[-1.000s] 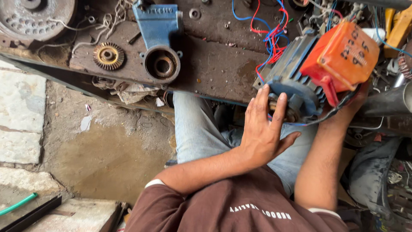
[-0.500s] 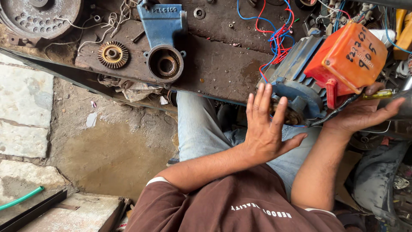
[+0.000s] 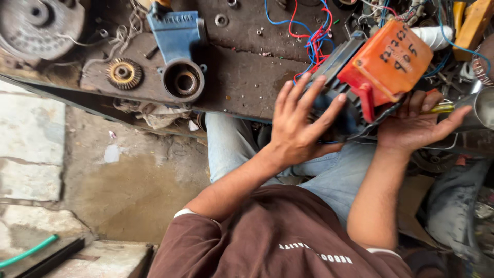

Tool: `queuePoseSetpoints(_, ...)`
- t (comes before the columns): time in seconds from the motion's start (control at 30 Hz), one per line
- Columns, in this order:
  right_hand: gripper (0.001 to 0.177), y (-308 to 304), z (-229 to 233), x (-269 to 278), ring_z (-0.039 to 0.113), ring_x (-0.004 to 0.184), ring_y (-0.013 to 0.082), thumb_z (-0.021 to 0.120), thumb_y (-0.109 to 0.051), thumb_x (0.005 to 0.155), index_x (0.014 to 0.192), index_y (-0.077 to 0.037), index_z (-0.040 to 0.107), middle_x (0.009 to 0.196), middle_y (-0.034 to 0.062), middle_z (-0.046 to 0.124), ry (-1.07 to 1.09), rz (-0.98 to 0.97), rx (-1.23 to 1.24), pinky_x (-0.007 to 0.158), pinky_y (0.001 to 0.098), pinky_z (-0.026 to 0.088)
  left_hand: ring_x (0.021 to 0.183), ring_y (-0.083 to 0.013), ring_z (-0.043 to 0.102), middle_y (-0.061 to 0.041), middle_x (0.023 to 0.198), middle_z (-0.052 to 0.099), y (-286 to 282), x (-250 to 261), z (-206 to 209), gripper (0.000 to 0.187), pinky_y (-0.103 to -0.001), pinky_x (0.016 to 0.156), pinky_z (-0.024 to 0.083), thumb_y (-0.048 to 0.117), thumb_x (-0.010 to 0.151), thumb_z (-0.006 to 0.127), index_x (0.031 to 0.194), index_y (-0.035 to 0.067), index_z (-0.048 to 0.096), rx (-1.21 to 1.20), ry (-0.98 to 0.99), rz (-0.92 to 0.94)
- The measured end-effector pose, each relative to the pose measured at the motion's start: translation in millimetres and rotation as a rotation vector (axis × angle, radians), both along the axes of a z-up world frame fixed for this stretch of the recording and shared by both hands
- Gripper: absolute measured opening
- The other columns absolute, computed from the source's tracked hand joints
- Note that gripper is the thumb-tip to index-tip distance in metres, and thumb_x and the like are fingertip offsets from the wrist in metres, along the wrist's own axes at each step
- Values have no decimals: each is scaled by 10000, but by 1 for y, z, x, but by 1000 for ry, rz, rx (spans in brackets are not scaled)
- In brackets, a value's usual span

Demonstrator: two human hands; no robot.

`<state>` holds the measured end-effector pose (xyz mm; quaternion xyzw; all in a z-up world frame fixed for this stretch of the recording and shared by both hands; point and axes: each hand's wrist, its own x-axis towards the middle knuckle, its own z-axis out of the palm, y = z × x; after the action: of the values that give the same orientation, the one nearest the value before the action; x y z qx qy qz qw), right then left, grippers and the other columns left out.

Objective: The person places an orange electrical component onto a motor, then uses a screwdriver to tighten screws on the component. The person repeatedly adjusts the component and secures it to the motor.

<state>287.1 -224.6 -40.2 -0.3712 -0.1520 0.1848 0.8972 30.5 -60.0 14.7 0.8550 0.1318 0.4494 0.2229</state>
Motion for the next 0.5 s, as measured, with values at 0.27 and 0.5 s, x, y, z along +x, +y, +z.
queuePoseSetpoints(0.27,639,-15,-9,-23,249,509,132,523,-700,1024,735,-145,394,572,-13,295,-21,289,39,521,290,246,1276,-420,562,-183,1380,560,76,-51,19,739,-502,1077,454,565,806,876,1315,88,632,99,-30,220)
queuePoseSetpoints(0.5,617,-59,-70,-110,275,630,157,597,-648,971,736,-114,398,644,-3,309,1,598,87,608,358,267,1281,-292,623,-131,1443,589,73,-64,74,484,-366,1089,522,169,1002,817,1430,72,613,-314,-61,99)
